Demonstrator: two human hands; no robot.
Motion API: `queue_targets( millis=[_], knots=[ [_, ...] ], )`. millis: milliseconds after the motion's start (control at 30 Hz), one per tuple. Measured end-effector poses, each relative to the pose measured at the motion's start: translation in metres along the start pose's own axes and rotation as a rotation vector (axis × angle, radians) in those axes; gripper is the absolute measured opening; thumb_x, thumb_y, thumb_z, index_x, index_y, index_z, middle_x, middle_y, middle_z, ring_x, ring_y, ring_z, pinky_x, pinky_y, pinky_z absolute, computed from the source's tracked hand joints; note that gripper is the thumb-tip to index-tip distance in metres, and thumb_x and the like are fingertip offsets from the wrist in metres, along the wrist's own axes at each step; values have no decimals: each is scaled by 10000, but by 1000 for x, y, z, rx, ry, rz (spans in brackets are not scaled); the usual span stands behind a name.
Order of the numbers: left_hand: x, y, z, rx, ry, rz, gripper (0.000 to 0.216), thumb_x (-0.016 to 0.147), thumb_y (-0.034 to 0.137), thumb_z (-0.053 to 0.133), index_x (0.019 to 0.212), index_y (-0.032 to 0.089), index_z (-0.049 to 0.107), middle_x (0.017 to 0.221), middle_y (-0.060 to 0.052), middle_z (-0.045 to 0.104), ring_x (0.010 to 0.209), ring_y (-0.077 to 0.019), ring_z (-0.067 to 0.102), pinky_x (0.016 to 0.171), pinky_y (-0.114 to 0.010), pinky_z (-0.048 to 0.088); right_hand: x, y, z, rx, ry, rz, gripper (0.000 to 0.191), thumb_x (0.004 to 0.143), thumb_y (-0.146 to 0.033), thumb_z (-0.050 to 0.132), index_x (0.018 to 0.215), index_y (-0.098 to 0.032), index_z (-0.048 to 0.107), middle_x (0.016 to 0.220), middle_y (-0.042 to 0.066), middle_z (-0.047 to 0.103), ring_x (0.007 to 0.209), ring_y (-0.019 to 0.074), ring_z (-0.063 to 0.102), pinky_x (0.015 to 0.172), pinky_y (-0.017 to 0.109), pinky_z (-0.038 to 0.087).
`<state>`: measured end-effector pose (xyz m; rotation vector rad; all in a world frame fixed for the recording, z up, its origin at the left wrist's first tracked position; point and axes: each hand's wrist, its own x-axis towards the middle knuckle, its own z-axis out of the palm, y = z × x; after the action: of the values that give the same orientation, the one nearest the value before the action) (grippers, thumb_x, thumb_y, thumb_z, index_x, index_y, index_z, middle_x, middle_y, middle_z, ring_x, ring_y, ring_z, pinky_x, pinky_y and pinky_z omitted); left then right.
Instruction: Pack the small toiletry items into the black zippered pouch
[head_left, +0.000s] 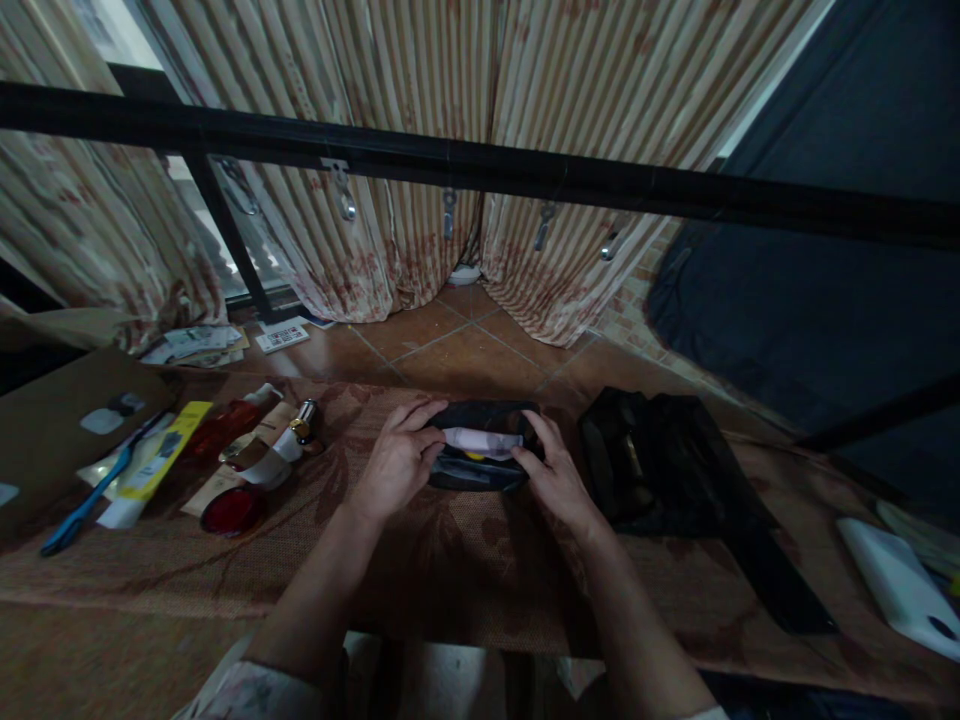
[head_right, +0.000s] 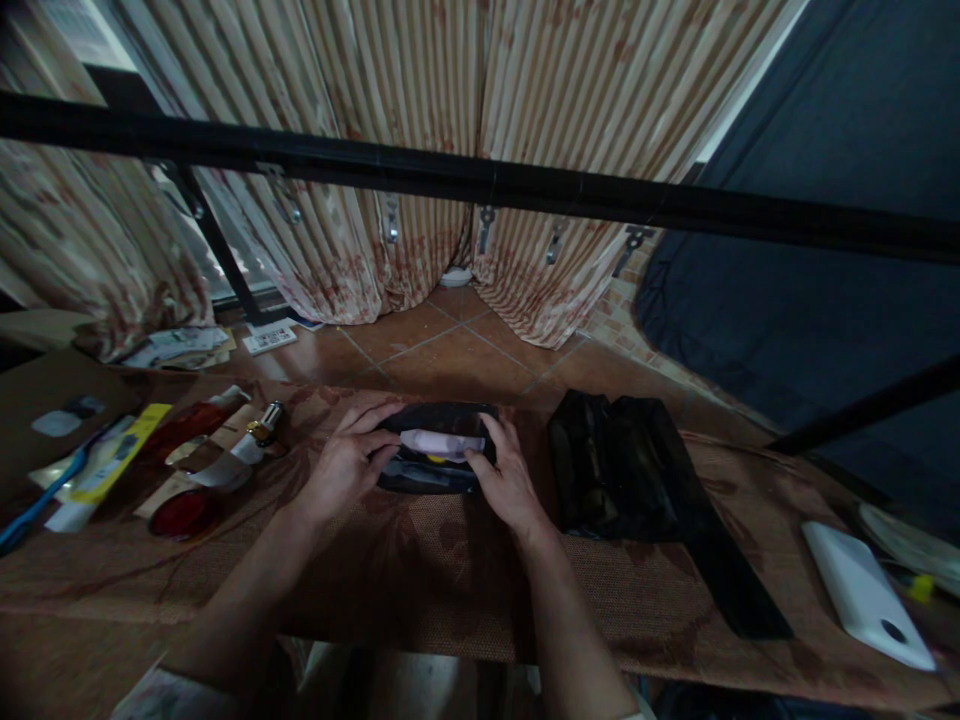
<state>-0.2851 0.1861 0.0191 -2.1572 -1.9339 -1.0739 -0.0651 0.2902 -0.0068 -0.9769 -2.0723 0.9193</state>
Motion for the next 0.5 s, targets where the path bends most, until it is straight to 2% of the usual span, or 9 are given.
queue_targets(
  millis=[100, 233, 400, 500],
  knots=[
    [0, 2, 3, 28, 9, 1, 199, 815, 126, 509, 857, 218, 680, 1296, -28, 534, 1248, -236, 395, 1029, -457, 393, 0, -1, 1, 20, -5, 24, 557, 811, -344, 530, 1347, -300, 385, 1339, 51, 422, 1264, 203, 380, 1074, 398, 288],
    [-1, 3, 10, 66, 54, -20, 202, 837, 134, 478, 848, 191, 672, 1273, -39, 554, 1227, -231, 411, 998, -418, 431, -1, -2, 1, 44, -1, 22, 554, 815, -362, 530, 1345, -292, 387, 1351, 45, 414, 1264, 208, 375, 1074, 393, 280],
    [-3, 0, 19, 111, 140, -36, 207, 846, 140, 469, 877, 180, 670, 1146, -53, 629, 1191, -221, 439, 950, -370, 458, -1, -3, 1, 53, -13, 13, 550, 816, -366, 532, 1342, -285, 393, 1352, 44, 416, 1264, 206, 375, 1074, 384, 278],
    [-3, 1, 18, 139, 173, -41, 198, 834, 148, 492, 882, 197, 678, 1072, -50, 658, 1159, -229, 461, 938, -398, 448, -1, -4, 1, 57, -9, 8, 546, 815, -357, 532, 1340, -285, 399, 1359, 41, 414, 1278, 203, 360, 1080, 380, 269]
  ],
)
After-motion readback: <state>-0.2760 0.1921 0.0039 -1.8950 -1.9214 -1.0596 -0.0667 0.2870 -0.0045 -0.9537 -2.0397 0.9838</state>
